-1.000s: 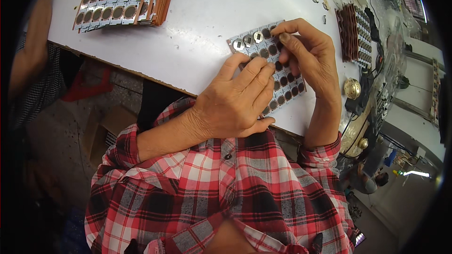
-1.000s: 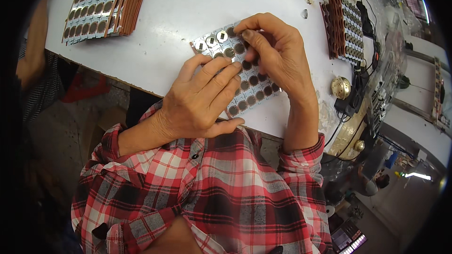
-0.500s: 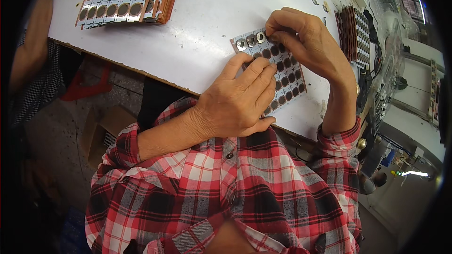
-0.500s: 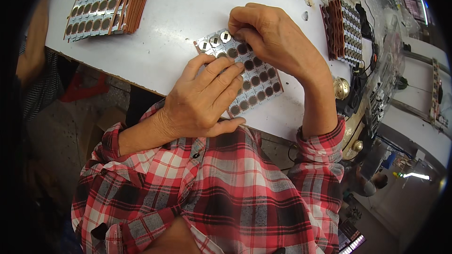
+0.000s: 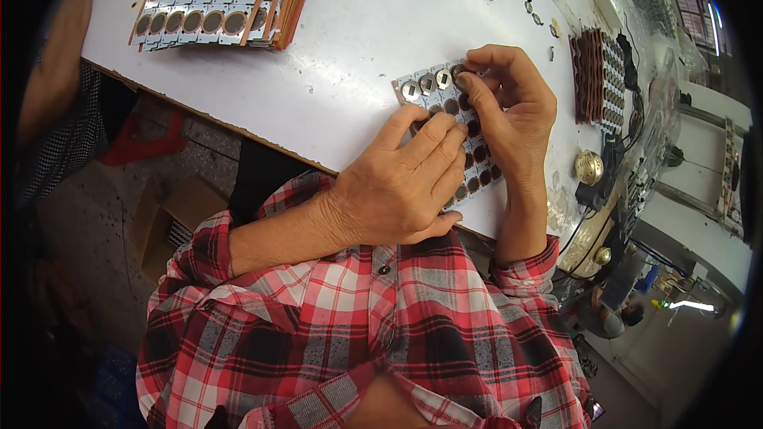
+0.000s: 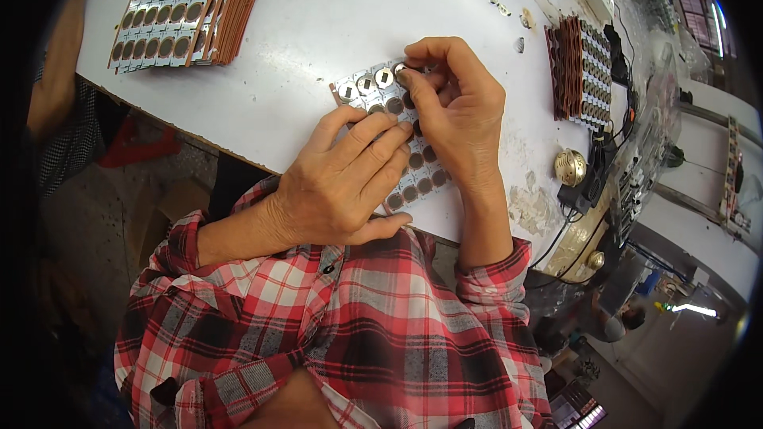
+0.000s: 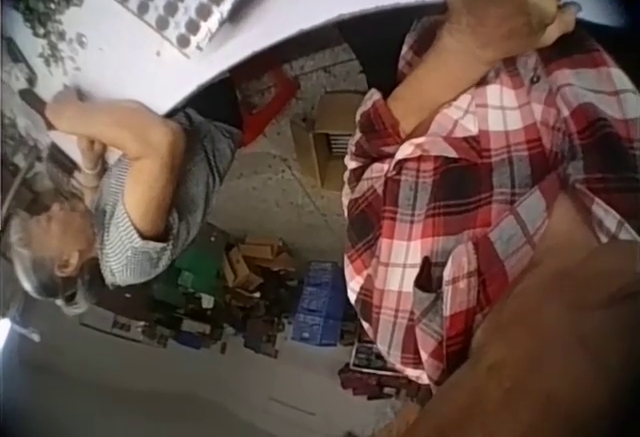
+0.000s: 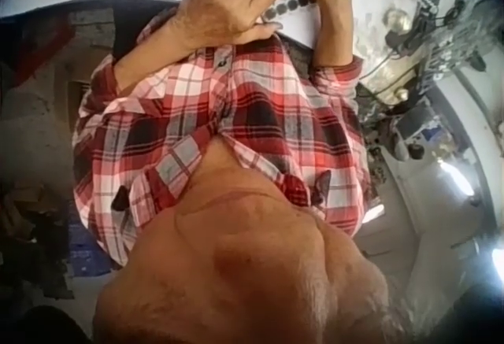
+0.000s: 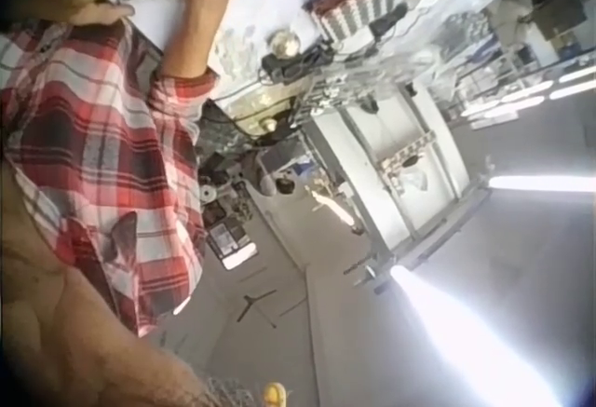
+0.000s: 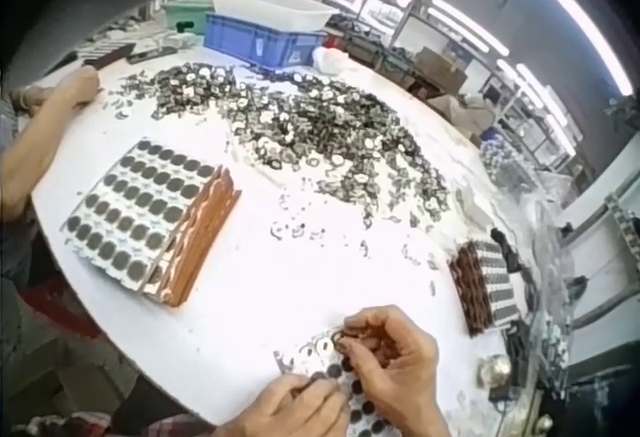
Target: Picking up small metal components and placing them into designated slots in an assembly tray.
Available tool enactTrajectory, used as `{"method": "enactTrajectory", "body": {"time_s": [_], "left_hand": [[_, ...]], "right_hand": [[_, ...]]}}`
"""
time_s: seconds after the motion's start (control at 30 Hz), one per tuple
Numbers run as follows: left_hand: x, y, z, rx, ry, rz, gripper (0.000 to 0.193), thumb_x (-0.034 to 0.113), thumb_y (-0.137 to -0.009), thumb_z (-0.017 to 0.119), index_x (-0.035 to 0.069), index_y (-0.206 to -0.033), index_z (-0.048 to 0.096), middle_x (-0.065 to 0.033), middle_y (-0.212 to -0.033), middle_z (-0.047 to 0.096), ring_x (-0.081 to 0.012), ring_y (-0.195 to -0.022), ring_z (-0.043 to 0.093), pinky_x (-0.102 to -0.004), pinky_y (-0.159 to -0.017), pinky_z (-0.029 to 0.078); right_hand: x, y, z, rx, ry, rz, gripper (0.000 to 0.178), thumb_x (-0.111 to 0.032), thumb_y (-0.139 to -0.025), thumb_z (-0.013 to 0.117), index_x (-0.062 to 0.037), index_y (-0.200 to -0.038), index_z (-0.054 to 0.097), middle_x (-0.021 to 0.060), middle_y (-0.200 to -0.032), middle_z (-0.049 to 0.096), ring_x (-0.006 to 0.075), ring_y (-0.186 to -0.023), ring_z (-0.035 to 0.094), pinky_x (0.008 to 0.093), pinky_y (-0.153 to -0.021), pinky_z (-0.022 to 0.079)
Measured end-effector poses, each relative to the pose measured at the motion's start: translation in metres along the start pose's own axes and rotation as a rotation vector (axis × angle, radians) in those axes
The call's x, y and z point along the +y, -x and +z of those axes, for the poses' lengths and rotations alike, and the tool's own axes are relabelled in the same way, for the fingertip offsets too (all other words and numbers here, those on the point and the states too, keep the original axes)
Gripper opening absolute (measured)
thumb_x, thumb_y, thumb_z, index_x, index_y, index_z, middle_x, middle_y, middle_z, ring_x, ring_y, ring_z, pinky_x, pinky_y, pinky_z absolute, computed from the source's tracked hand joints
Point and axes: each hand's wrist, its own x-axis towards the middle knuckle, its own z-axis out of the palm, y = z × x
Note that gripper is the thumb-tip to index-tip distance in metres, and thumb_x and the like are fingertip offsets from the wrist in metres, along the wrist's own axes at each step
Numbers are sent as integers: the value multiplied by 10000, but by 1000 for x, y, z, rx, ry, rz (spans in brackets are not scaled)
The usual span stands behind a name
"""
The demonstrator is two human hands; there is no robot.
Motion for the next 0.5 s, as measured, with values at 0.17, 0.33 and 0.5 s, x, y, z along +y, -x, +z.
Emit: {"method": "enactTrajectory", "body": {"time_s": [0.17,0.33,0.5], "left_hand": [[2,-3,0,-4,3,-16,633,424,-691,790,-82,-1059,687,-241,-1194,665,-374,-1181,606,-547,-1007,468],[3,-5,-1,-9,-7,-12,614,410,-704,785,-87,-1050,680,-242,-1198,665,-374,-1181,608,-550,-1010,464],[4,-4,-1,1,-15,-10,613,396,-692,797,-88,-1049,680,-245,-1201,667,-374,-1186,611,-559,-1014,458]], "right_hand": [[3,-5,-7,-61,-25,10,266,72,-907,719,22,-1162,659,40,-1042,693,38,-839,617,187,-751,521],[-4,-14,-18,-235,-10,22,279,77,-921,690,16,-1191,657,33,-1045,689,28,-817,601,171,-729,494],[-7,-14,-16,-223,44,-24,269,72,-910,679,1,-1170,678,13,-982,697,21,-776,592,174,-689,476]]}}
